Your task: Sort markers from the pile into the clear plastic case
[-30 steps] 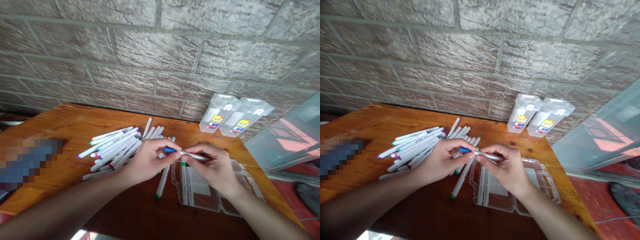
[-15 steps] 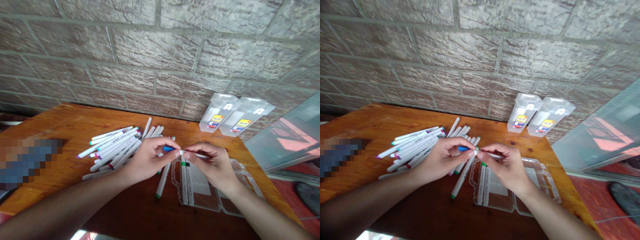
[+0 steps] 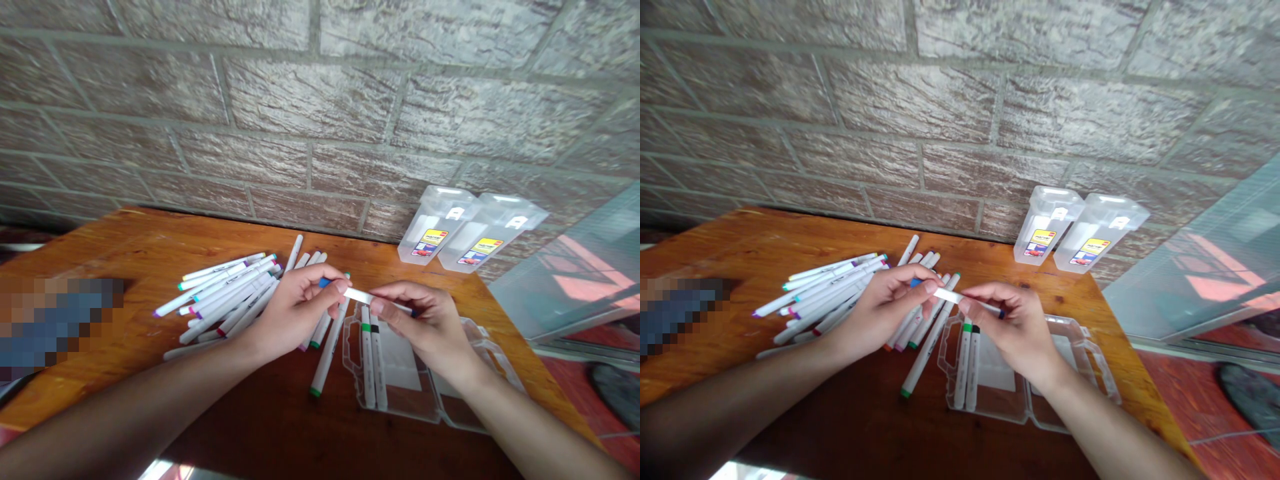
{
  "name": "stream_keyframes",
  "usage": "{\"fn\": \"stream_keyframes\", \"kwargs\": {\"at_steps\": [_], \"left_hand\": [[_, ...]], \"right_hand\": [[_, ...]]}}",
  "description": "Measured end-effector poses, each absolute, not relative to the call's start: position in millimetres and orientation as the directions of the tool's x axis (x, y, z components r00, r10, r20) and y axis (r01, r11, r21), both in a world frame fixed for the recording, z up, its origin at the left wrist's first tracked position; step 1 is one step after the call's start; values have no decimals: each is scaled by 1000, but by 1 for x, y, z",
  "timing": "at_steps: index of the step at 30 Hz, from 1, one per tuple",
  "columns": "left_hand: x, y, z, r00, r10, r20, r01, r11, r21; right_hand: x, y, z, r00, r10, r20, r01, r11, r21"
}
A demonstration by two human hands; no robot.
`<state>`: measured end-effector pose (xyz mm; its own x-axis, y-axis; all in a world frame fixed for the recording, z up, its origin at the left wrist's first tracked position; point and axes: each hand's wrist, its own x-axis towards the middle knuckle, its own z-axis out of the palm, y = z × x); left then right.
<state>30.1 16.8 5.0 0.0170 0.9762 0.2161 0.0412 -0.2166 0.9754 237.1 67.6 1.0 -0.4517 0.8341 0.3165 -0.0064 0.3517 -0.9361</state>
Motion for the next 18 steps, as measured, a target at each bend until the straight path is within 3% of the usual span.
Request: {"fn": "stream_keyframes", "kwargs": {"at_steps": [5, 11, 18], "left_hand": [[28, 19, 3, -31, 972, 233, 20, -232, 972], [26, 21, -1, -63, 977, 203, -172, -211, 962], [25, 23, -1, -84, 981, 177, -289, -194, 937]], "right_hand": [[237, 68, 3, -451, 847, 281, -57, 287, -956], [238, 69, -1, -437, 878, 194, -108, 163, -981], [242, 69, -3, -447, 871, 205, -163, 146, -976]]}}
